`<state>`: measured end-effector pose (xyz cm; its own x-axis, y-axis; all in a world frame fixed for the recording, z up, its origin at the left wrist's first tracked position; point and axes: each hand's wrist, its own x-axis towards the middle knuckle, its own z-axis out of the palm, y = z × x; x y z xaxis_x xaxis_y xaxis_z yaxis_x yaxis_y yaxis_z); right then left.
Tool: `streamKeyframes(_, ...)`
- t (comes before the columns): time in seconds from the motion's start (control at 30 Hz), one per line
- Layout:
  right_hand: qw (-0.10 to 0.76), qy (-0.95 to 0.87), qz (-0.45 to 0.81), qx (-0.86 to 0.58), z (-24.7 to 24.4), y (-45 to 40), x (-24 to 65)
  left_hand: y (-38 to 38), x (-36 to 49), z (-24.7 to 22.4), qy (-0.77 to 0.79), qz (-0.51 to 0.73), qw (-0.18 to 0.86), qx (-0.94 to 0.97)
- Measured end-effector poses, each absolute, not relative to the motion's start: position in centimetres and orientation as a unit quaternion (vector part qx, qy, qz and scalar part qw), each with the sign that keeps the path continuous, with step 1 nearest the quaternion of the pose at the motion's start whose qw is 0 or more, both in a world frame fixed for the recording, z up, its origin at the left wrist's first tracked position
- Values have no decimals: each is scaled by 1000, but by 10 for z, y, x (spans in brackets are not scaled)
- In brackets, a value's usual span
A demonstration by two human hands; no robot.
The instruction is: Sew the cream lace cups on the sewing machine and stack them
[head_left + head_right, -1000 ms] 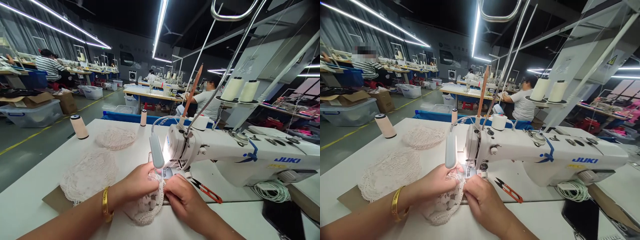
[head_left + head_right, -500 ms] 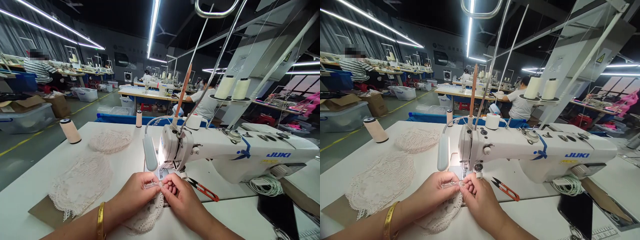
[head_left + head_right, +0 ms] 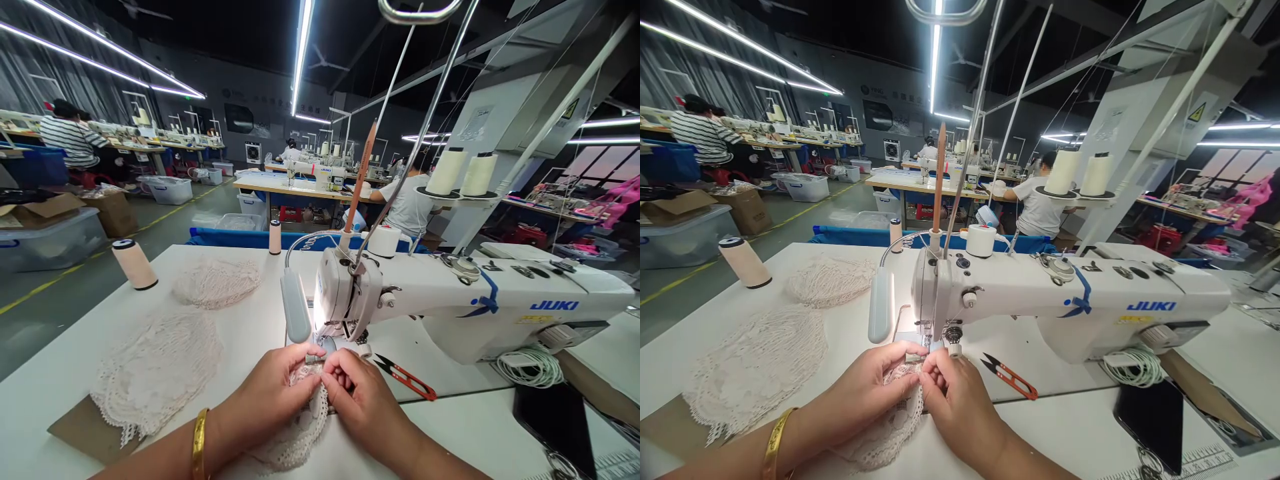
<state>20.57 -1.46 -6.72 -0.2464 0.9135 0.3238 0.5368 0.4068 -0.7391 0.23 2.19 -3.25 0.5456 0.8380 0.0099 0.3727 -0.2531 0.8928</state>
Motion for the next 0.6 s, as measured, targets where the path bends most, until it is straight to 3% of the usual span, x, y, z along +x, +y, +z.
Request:
streamKeyframes(0.1, 380, -756, 228, -482, -68, -14, 206, 22, 3, -29, 361, 249, 492, 752)
streamKeyframes(0.3, 386, -758, 217, -478, -67, -14, 206, 23, 3, -28, 424, 223, 458, 749)
streamKeyframes(0.6, 298, -760, 139, -560, -73, -3, 199, 27, 14, -39, 457, 207, 237, 832)
